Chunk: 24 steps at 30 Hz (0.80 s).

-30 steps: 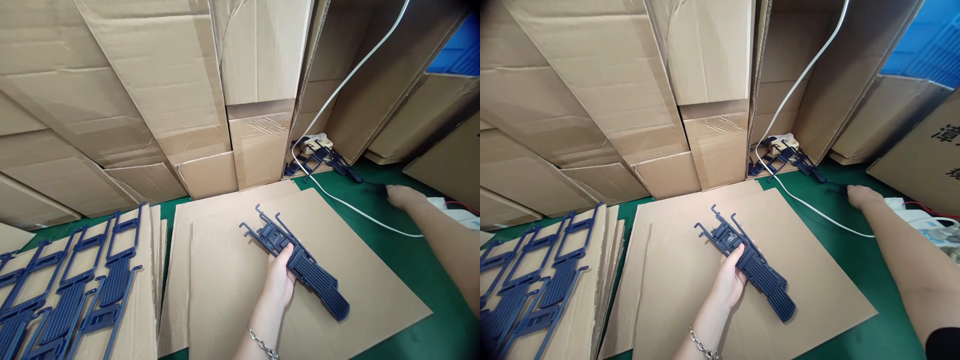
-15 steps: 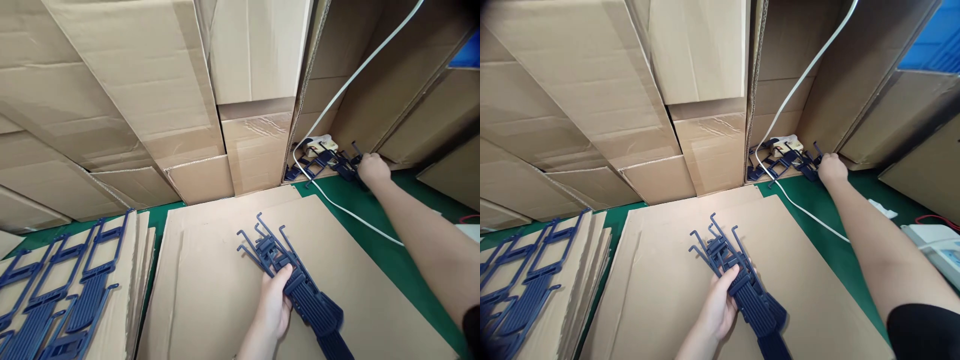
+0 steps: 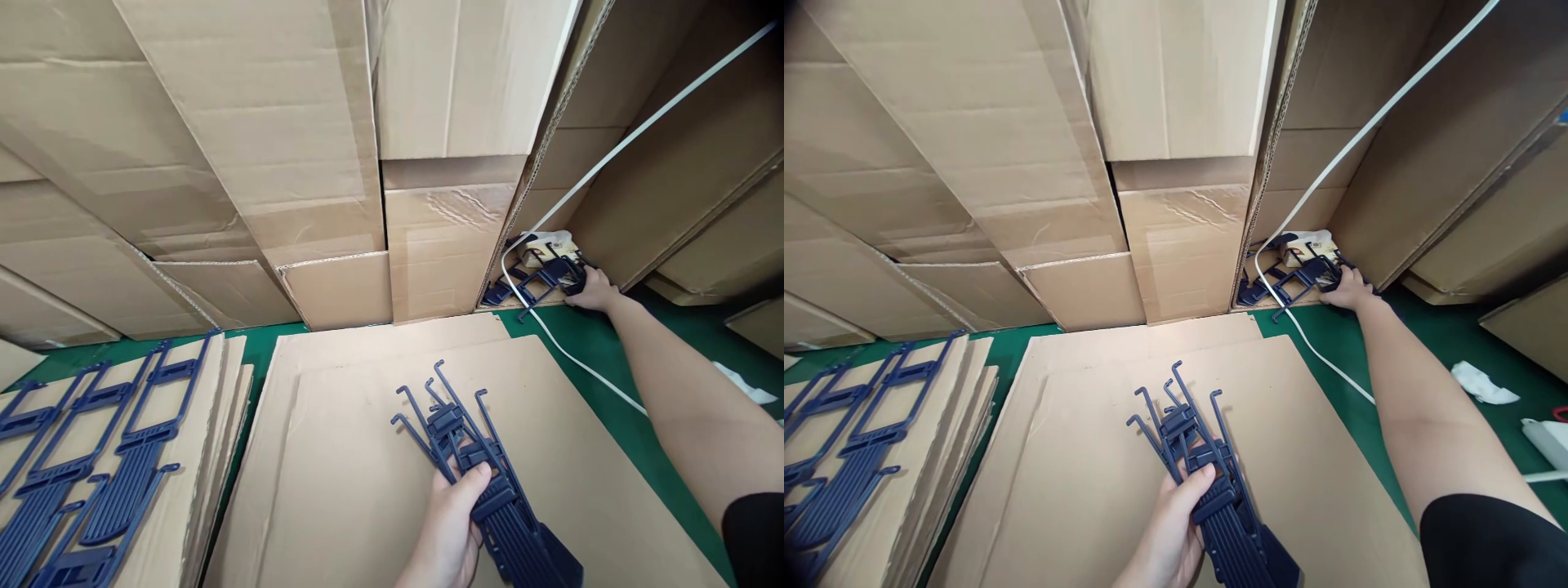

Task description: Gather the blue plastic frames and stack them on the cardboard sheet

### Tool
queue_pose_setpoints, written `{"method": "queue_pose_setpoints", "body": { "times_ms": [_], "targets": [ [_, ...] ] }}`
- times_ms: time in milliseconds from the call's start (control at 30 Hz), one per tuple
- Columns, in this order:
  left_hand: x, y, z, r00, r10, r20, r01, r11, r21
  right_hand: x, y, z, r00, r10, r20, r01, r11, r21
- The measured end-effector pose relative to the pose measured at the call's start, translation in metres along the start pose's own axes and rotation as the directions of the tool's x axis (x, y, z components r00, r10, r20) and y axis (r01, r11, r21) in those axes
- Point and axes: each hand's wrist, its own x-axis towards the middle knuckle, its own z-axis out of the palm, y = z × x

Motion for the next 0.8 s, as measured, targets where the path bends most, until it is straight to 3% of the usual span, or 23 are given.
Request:
{"method": "queue_pose_setpoints", "body": {
  "times_ms": [300,567,800],
  "targets": [
    [0.002,-0.004,-0.002,1.000,-0.008,0.001,0.008,0.999,-0.034,-0.020,-0.005,-0.005,0.998,0.036,-0.042,-0.039,0.997,-0.071],
    [-0.004,0.002,0.001,0.999,0.004,0.053,-0.004,1.000,-0.011,-0.042,-0.014,-0.011,0.989,0.139,-0.044,-0.144,0.982,-0.120],
    [-0.002,0.002,0.002,0.999,0.006,0.053,-0.007,1.000,0.026,-0.062,-0.019,-0.043,0.992,0.104,-0.074,-0.112,0.987,-0.119]
  ]
}}
